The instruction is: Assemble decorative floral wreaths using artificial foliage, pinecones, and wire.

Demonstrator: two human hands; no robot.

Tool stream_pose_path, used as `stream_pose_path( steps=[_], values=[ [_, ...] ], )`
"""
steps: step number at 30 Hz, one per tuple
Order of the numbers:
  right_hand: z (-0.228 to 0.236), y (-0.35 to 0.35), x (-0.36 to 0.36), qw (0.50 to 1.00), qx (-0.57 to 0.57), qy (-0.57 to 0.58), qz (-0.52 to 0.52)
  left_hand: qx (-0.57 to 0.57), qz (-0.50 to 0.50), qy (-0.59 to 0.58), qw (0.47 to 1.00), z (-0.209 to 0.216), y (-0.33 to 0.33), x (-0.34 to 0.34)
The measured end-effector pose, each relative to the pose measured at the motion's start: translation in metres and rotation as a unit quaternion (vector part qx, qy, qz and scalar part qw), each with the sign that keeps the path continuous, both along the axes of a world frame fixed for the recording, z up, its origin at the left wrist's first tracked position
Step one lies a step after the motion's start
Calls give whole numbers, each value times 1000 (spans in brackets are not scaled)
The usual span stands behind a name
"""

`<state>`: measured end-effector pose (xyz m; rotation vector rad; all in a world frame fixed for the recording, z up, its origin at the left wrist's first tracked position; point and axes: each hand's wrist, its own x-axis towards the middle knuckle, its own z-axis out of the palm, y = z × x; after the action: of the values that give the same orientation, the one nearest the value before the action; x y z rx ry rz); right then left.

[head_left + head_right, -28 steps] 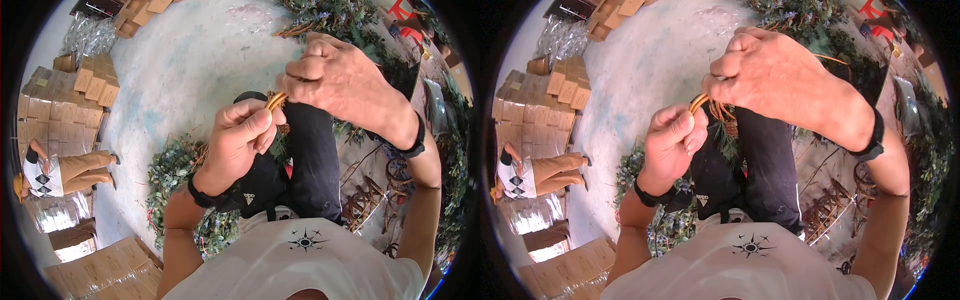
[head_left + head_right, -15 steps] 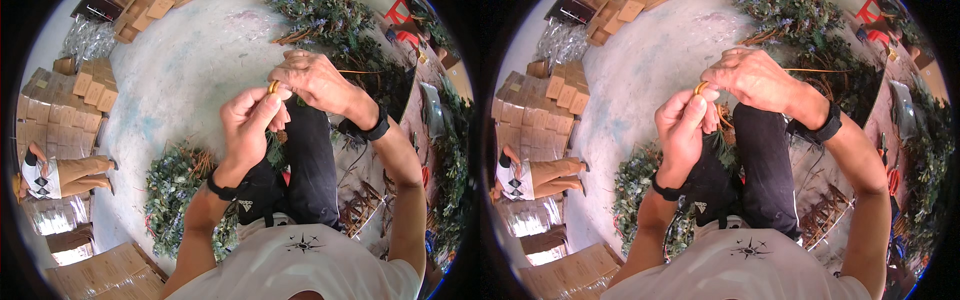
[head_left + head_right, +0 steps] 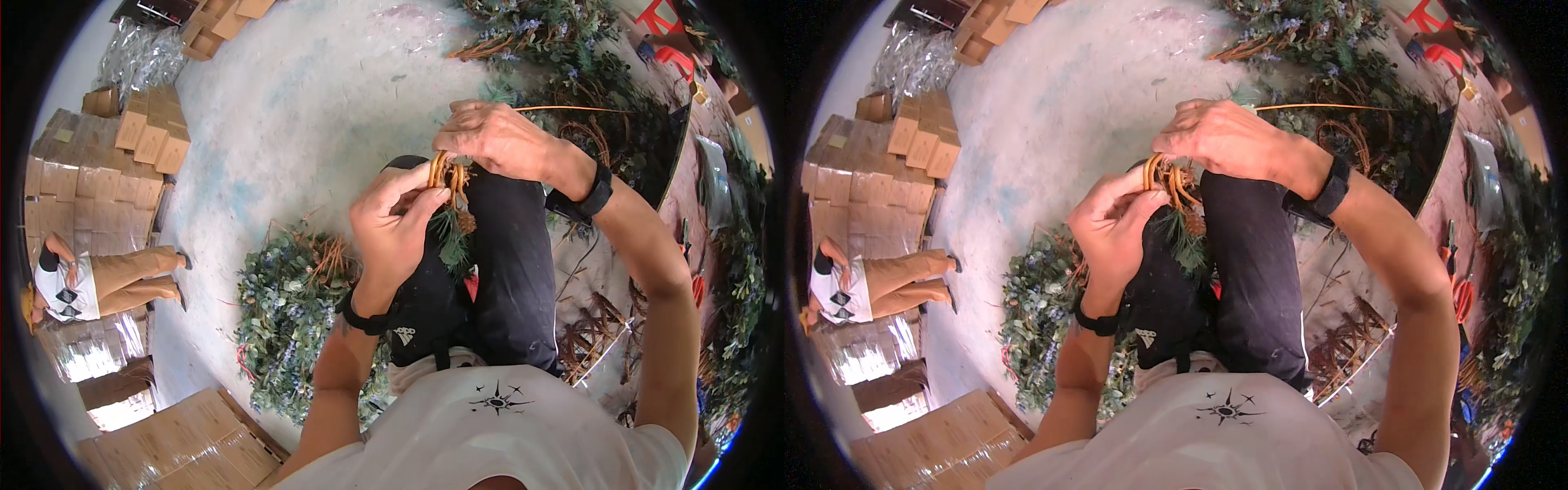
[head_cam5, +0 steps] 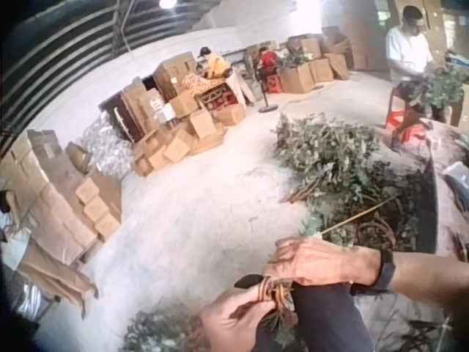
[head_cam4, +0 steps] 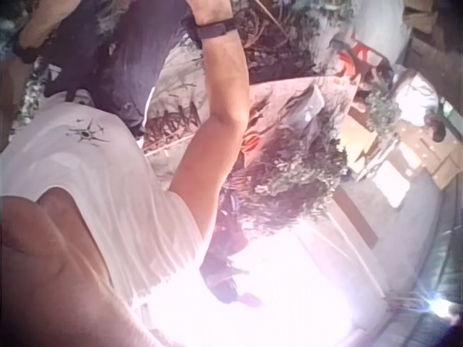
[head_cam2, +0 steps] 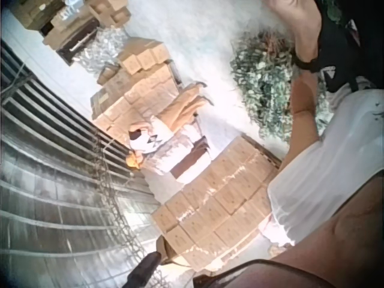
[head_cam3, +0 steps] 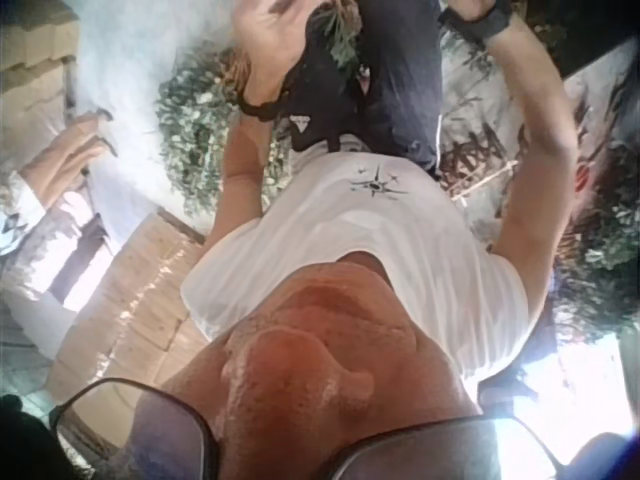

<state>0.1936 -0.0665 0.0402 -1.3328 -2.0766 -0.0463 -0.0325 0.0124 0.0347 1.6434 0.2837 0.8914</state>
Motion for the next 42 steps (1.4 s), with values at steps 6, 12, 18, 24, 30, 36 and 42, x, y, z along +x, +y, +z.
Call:
stream_pose_path(
  steps=[6,12,18,24,30,36,42],
  values=[
    [-12,-2,-6,999,19,36,-6,203,62,20,977,-3,12,1],
    [-25,-7,-7,994,-25,109,-16,145,-5,-42,989,-23,16,14],
    [-23,-8,-5,989,-102,102,1,102,-20,26,994,-21,13,13],
    [-31,-7,-7,999,-8,45,13,183,-8,24,983,-24,9,14],
    [-35,-10,0,987,-132,90,6,184,-49,3,982,-32,17,17],
    [-40,-15,11,985,-127,60,-97,162,-70,-40,983,-36,15,26],
    [-12,0,-9,938,-301,-123,-122,146,-56,12,988,-32,10,13]
  ],
)
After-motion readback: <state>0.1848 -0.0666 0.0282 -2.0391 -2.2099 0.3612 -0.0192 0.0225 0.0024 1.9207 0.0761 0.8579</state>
